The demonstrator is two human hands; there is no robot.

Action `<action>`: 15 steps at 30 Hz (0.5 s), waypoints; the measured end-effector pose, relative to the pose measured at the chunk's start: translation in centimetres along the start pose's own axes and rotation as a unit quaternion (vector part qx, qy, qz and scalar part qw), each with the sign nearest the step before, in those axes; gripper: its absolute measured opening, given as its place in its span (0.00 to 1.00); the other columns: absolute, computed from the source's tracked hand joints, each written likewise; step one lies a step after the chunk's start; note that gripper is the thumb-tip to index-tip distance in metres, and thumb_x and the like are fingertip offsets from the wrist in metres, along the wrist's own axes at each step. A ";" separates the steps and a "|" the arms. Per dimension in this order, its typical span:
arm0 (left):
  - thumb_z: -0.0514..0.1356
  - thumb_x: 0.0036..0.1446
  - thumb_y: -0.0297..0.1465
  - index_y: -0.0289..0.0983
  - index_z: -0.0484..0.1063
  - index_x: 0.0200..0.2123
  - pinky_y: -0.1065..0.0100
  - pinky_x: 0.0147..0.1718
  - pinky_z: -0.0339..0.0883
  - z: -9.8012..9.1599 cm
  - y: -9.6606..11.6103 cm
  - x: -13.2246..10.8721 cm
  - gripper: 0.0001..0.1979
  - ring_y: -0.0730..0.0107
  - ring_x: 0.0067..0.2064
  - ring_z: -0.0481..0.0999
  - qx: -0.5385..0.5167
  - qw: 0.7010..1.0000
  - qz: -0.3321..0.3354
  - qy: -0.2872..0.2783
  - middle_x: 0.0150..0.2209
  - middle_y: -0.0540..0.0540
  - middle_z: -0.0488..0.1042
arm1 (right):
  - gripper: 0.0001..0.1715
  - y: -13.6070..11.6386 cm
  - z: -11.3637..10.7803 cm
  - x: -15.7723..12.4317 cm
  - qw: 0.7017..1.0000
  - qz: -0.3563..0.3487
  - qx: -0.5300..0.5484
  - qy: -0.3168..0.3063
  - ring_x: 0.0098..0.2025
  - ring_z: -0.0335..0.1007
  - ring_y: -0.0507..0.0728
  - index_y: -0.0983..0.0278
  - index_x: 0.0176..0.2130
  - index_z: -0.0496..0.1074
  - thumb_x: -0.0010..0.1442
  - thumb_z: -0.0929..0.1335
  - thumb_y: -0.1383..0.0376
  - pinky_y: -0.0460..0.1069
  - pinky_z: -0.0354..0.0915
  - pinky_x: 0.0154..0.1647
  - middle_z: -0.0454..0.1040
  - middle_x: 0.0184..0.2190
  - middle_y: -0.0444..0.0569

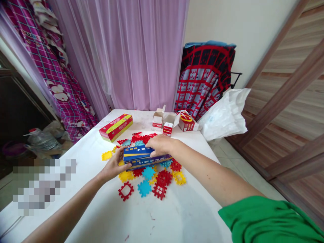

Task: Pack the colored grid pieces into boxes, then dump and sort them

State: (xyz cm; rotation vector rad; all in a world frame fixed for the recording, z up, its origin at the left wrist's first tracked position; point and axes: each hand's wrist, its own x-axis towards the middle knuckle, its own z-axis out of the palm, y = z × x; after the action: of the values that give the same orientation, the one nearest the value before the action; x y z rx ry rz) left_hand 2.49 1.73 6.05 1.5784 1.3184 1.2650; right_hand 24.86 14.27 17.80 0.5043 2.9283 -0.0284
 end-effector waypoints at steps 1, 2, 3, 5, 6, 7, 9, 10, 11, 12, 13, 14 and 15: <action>0.69 0.47 0.41 0.39 0.55 0.57 0.53 0.56 0.65 -0.1 -0.1 -0.1 0.38 0.51 0.57 0.70 0.000 1.000 0.000 -0.002 0.55 0.37 0.68 | 0.23 0.0 0.1 0.2 1.000 -0.007 -0.004 -0.004 0.46 0.72 0.60 0.58 0.50 0.74 0.54 0.71 0.58 0.49 0.63 0.43 0.77 0.46 0.50; 0.69 0.47 0.41 0.40 0.55 0.57 0.52 0.56 0.64 -0.1 -0.2 -0.1 0.38 0.51 0.57 0.69 -0.001 1.000 -0.001 -0.003 0.56 0.37 0.68 | 0.23 0.1 0.2 0.3 1.000 -0.016 -0.007 -0.005 0.46 0.72 0.60 0.58 0.50 0.73 0.54 0.71 0.59 0.50 0.63 0.43 0.77 0.46 0.51; 0.69 0.47 0.41 0.40 0.55 0.58 0.52 0.56 0.64 -0.2 -0.3 -0.2 0.38 0.51 0.57 0.69 -0.003 1.000 -0.003 -0.005 0.56 0.36 0.68 | 0.24 0.1 0.4 0.4 1.000 -0.026 -0.012 -0.004 0.46 0.72 0.60 0.59 0.51 0.72 0.55 0.71 0.59 0.50 0.63 0.43 0.77 0.46 0.52; 0.69 0.47 0.41 0.40 0.54 0.58 0.53 0.56 0.64 -0.2 -0.4 -0.3 0.40 0.50 0.58 0.68 -0.010 1.000 -0.009 -0.007 0.56 0.36 0.67 | 0.24 -0.1 1.1 0.6 0.999 -0.045 -0.029 0.005 0.45 0.72 0.61 0.62 0.52 0.71 0.56 0.69 0.60 0.52 0.64 0.43 0.76 0.47 0.55; 0.69 0.46 0.42 0.40 0.54 0.58 0.53 0.56 0.64 -0.1 -0.4 -0.4 0.40 0.50 0.58 0.69 -0.013 1.000 -0.013 -0.003 0.56 0.37 0.67 | 0.24 -0.2 1.5 0.7 0.998 -0.052 -0.040 0.012 0.45 0.71 0.61 0.64 0.52 0.70 0.57 0.68 0.61 0.53 0.64 0.43 0.75 0.46 0.57; 0.69 0.46 0.43 0.40 0.54 0.58 0.53 0.55 0.65 0.1 -0.5 -0.4 0.40 0.50 0.58 0.69 -0.015 1.000 -0.021 0.007 0.56 0.37 0.67 | 0.23 -0.3 1.9 0.7 0.997 -0.056 -0.052 0.020 0.45 0.71 0.61 0.66 0.53 0.70 0.58 0.67 0.61 0.53 0.65 0.44 0.75 0.46 0.58; 0.67 0.47 0.46 0.39 0.55 0.58 0.52 0.54 0.66 0.6 -0.4 -0.5 0.39 0.50 0.56 0.70 -0.014 0.998 -0.045 0.044 0.54 0.37 0.68 | 0.23 -0.5 2.5 0.8 0.995 -0.065 -0.067 0.038 0.45 0.71 0.61 0.68 0.53 0.69 0.59 0.65 0.62 0.55 0.65 0.44 0.75 0.45 0.60; 0.66 0.48 0.47 0.39 0.54 0.57 0.52 0.53 0.66 0.9 -0.4 -0.5 0.39 0.51 0.55 0.71 -0.013 0.996 -0.059 0.064 0.53 0.38 0.68 | 0.22 -0.6 2.8 0.8 0.994 -0.070 -0.070 0.045 0.45 0.71 0.61 0.68 0.53 0.69 0.60 0.65 0.63 0.55 0.65 0.45 0.75 0.45 0.60; 0.65 0.49 0.48 0.39 0.54 0.57 0.52 0.52 0.67 1.2 -0.4 -0.5 0.38 0.52 0.54 0.72 -0.011 0.994 -0.072 0.080 0.53 0.39 0.69 | 0.22 -0.6 2.9 0.8 0.994 -0.075 -0.069 0.050 0.45 0.71 0.61 0.68 0.53 0.69 0.60 0.64 0.63 0.55 0.65 0.46 0.75 0.45 0.60; 0.64 0.49 0.49 0.39 0.54 0.57 0.53 0.51 0.67 1.4 -0.4 -0.6 0.38 0.52 0.53 0.72 -0.007 0.993 -0.081 0.091 0.52 0.40 0.69 | 0.21 -0.6 3.0 0.8 0.994 -0.074 -0.066 0.054 0.45 0.71 0.61 0.67 0.53 0.70 0.60 0.64 0.63 0.55 0.64 0.47 0.75 0.45 0.59; 0.64 0.49 0.49 0.40 0.53 0.57 0.53 0.51 0.68 1.6 -0.3 -0.6 0.38 0.53 0.53 0.73 -0.002 0.992 -0.084 0.097 0.52 0.40 0.69 | 0.21 -0.5 2.9 0.8 0.994 -0.066 -0.061 0.058 0.45 0.72 0.60 0.67 0.53 0.70 0.61 0.63 0.64 0.54 0.64 0.47 0.76 0.45 0.58; 0.64 0.49 0.48 0.40 0.53 0.57 0.53 0.51 0.67 1.8 -0.4 -0.6 0.38 0.53 0.53 0.72 0.003 0.992 -0.079 0.101 0.52 0.41 0.69 | 0.21 -0.4 2.8 0.8 0.995 -0.049 -0.054 0.062 0.45 0.72 0.59 0.66 0.53 0.70 0.62 0.62 0.64 0.53 0.64 0.47 0.76 0.45 0.57; 0.65 0.49 0.48 0.40 0.54 0.57 0.54 0.52 0.66 1.9 -0.4 -0.7 0.38 0.53 0.54 0.71 0.008 0.992 -0.069 0.104 0.53 0.41 0.69 | 0.21 -0.3 2.5 0.8 0.996 -0.026 -0.046 0.067 0.45 0.73 0.59 0.65 0.54 0.70 0.63 0.61 0.65 0.52 0.64 0.46 0.77 0.45 0.56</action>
State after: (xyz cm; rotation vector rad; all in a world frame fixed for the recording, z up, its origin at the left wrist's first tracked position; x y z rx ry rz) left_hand 4.20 1.29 5.04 1.3692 1.5428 1.3633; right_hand 24.44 14.14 15.17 0.4320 3.0555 0.1382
